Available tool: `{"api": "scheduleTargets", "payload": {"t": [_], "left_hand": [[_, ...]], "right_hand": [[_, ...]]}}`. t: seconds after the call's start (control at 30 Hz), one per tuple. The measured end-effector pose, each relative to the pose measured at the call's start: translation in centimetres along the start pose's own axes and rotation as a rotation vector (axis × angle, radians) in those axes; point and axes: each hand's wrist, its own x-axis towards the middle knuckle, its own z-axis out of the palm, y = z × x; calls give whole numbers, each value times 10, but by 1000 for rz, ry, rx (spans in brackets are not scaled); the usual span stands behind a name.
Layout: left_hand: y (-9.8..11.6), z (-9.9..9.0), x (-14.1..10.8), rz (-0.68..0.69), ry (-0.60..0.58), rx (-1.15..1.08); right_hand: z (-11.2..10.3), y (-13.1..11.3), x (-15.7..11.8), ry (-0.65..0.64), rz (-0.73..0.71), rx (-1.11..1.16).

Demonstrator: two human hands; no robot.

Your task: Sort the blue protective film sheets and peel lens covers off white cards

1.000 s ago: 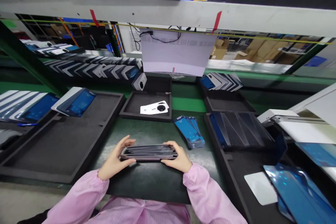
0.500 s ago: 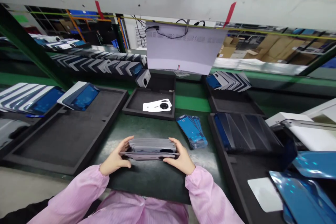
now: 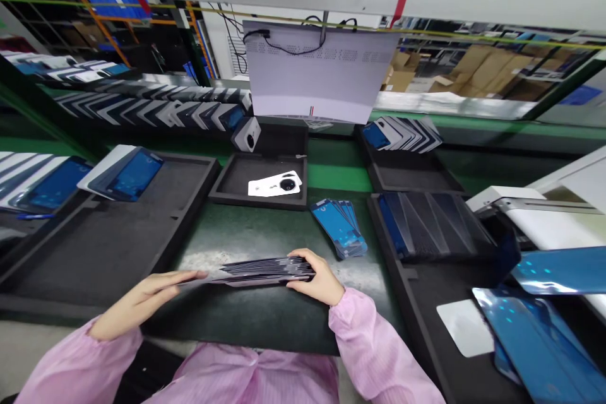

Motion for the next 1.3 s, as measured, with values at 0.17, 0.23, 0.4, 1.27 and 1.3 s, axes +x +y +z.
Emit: {"api": "scheduleTargets", "payload": {"t": [0.17, 0.23, 0.4, 1.27, 1.3], "left_hand": [[7, -35, -44, 174, 187, -69], [11, -30, -49, 303, 180, -269], [17, 41, -10, 193, 302, -259], [17, 132, 60, -39, 425, -496], [18, 133, 61, -43, 448, -480]], "right_hand": [[-1, -3, 1, -8, 19, 5], [-1, -4, 1, -16, 42, 9], [0, -6, 1, -18, 67, 25], [17, 4, -8, 66, 61, 222], [18, 3, -7, 69, 64, 214]]}}
